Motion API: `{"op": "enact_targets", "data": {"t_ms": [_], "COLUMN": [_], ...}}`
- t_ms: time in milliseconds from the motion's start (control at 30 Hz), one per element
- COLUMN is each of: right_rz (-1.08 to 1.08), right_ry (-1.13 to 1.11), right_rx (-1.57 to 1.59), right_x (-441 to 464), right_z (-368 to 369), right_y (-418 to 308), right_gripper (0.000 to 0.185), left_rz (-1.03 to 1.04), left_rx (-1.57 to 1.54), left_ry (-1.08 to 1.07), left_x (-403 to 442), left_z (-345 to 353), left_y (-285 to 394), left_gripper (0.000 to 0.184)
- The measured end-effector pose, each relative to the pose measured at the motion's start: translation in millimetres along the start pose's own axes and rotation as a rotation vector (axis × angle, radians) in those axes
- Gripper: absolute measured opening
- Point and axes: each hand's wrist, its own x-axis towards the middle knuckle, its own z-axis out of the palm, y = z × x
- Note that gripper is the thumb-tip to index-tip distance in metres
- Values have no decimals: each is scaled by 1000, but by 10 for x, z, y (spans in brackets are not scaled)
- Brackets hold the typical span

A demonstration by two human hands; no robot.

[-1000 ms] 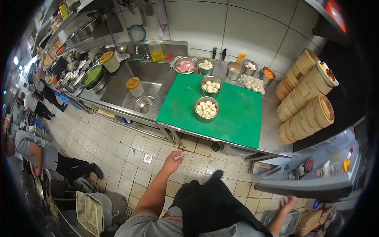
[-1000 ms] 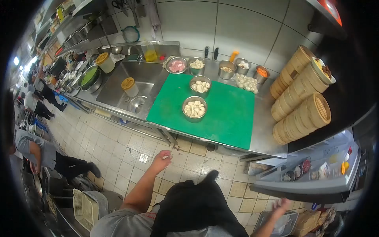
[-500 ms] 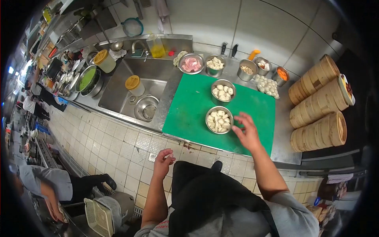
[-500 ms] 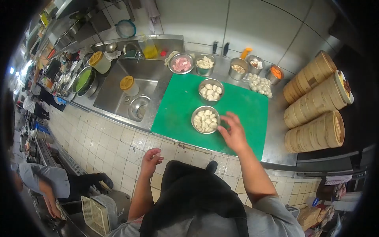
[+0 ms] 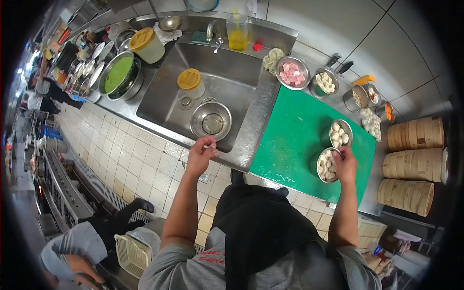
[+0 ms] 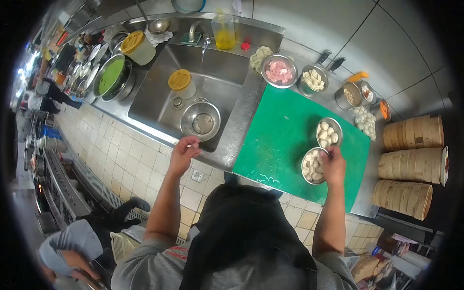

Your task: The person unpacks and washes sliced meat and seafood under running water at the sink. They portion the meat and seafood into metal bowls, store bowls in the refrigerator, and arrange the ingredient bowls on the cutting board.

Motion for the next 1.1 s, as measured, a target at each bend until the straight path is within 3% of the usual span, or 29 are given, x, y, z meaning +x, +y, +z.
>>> {"op": "enact_targets", "data": {"t_ms": [267, 367, 633, 700, 800, 1100], "right_rz": [-91, -29, -16, 22, 49, 207], "right_ry": [80, 76, 99, 113, 142, 14], "right_rx": [169, 293, 244, 121, 135, 80], "right_x": [-177, -130, -115, -129, -185, -235], "right_z": [57, 32, 57, 35, -2, -145], "right_y": [448, 384, 492, 473, 293, 16], "right_gripper": [17, 16, 20, 25, 28, 38], "left_rz": [10, 4, -42, 16, 11, -54], "left_rx": [-4, 32, 56, -26, 19, 39], "left_ry": [56, -9, -35, 24, -29, -146], "left_x": [355, 305, 35, -25, -67, -154], "left_z": [27, 121, 307, 427, 458, 839], "left_y": [-92, -244, -289, -215, -177, 2], "left_gripper": [21, 26, 29, 19, 26, 30]}}
